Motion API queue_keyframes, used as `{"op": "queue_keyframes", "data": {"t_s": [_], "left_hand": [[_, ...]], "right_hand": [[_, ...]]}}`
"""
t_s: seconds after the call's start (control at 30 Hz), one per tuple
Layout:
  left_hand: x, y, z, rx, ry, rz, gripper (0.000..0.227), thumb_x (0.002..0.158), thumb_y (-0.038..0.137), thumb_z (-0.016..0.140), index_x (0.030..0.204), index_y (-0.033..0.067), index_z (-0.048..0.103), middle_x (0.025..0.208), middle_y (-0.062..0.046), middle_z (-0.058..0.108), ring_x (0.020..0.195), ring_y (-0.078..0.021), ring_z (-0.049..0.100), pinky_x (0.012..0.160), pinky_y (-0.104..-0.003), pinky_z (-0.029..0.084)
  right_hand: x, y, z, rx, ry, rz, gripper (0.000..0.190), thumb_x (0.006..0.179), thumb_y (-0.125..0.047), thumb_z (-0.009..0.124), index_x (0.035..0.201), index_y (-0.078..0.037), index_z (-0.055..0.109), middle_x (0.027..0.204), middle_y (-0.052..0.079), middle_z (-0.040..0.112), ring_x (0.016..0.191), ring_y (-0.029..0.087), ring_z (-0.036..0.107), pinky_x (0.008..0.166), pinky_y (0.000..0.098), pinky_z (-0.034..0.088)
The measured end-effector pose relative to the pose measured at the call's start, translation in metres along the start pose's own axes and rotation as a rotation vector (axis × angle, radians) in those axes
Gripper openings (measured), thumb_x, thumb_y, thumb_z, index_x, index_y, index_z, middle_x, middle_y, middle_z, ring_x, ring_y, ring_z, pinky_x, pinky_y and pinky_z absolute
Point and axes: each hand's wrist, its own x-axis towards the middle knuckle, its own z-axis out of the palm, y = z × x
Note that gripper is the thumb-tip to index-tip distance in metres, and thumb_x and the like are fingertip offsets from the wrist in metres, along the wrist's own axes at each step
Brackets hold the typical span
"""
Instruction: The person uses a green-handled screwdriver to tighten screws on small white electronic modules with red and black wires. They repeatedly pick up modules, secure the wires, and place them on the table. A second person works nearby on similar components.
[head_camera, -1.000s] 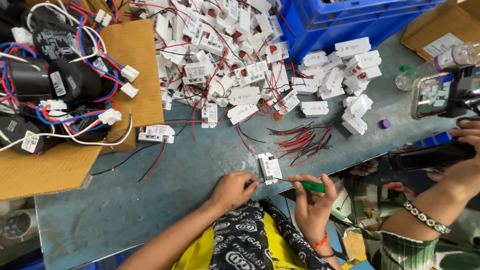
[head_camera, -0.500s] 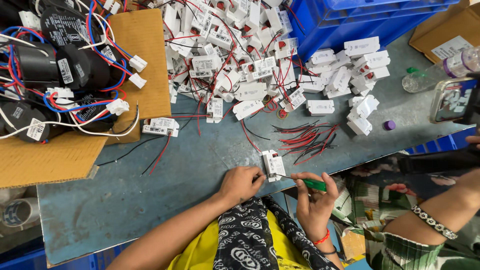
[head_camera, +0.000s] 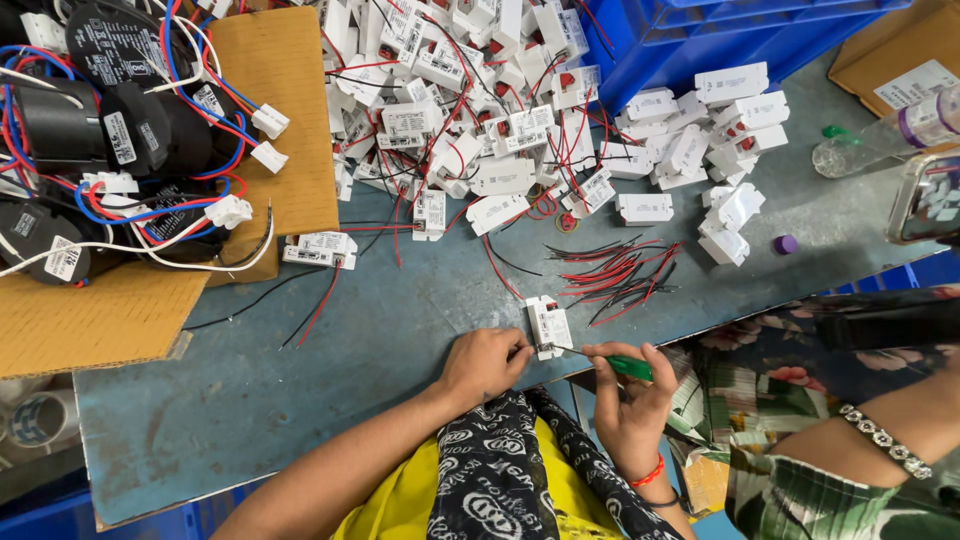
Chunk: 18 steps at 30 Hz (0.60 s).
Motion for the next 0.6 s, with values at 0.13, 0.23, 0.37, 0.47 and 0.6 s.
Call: {"op": "queue_keyframes", "data": {"t_s": [0.13, 0.23, 0.37, 0.47, 0.6], "left_hand": [[0.0010, -0.0010, 0.0016, 0.023, 0.017, 0.031, 0.018, 0.088, 0.028, 0.070, 0.087, 0.0108, 0.074, 0.080, -0.010, 0.074, 0.070, -0.0334, 0.071, 0.066, -0.045, 0.056], [0.0026, -0.0017, 0.0048, 0.029, 0.016, 0.020, 0.017, 0.087, 0.028, 0.070, 0.087, 0.0109, 0.074, 0.079, -0.010, 0.074, 0.069, -0.0332, 0.071, 0.065, -0.045, 0.056], [0.0046, -0.0025, 0.0062, 0.044, 0.014, 0.029, 0.017, 0.087, 0.027, 0.070, 0.086, 0.0106, 0.074, 0.078, -0.010, 0.074, 0.069, -0.0337, 0.070, 0.065, -0.045, 0.056], [0.0060, -0.0020, 0.0070, 0.092, 0.007, 0.077, 0.018, 0.087, 0.027, 0.069, 0.084, 0.0099, 0.072, 0.077, -0.012, 0.073, 0.069, -0.0352, 0.070, 0.065, -0.047, 0.055], [0.0096, -0.0005, 0.0083, 0.196, -0.048, 0.136, 0.019, 0.090, 0.026, 0.066, 0.080, 0.0091, 0.069, 0.076, -0.013, 0.072, 0.071, -0.0358, 0.070, 0.065, -0.049, 0.055]], "right_hand": [[0.0016, 0.0000, 0.0010, -0.030, -0.025, -0.055, 0.066, 0.098, 0.015, 0.058, 0.147, -0.014, 0.024, 0.116, 0.018, 0.066, 0.102, 0.025, 0.075, 0.084, 0.0303, 0.061], [0.0023, 0.0001, 0.0009, -0.062, -0.040, -0.076, 0.065, 0.098, 0.015, 0.059, 0.145, -0.014, 0.026, 0.114, 0.018, 0.067, 0.100, 0.023, 0.075, 0.081, 0.0288, 0.061], [0.0054, 0.0004, 0.0006, -0.066, -0.046, -0.061, 0.064, 0.097, 0.015, 0.060, 0.144, -0.013, 0.026, 0.113, 0.017, 0.068, 0.097, 0.022, 0.075, 0.078, 0.0273, 0.060], [0.0070, 0.0011, 0.0002, -0.036, -0.052, -0.086, 0.064, 0.098, 0.015, 0.059, 0.145, -0.013, 0.026, 0.113, 0.017, 0.067, 0.098, 0.023, 0.074, 0.083, 0.0296, 0.060], [0.0077, 0.0024, -0.0004, -0.086, -0.057, -0.097, 0.065, 0.097, 0.015, 0.060, 0.144, -0.014, 0.026, 0.111, 0.016, 0.069, 0.096, 0.021, 0.075, 0.081, 0.0287, 0.059]]}}
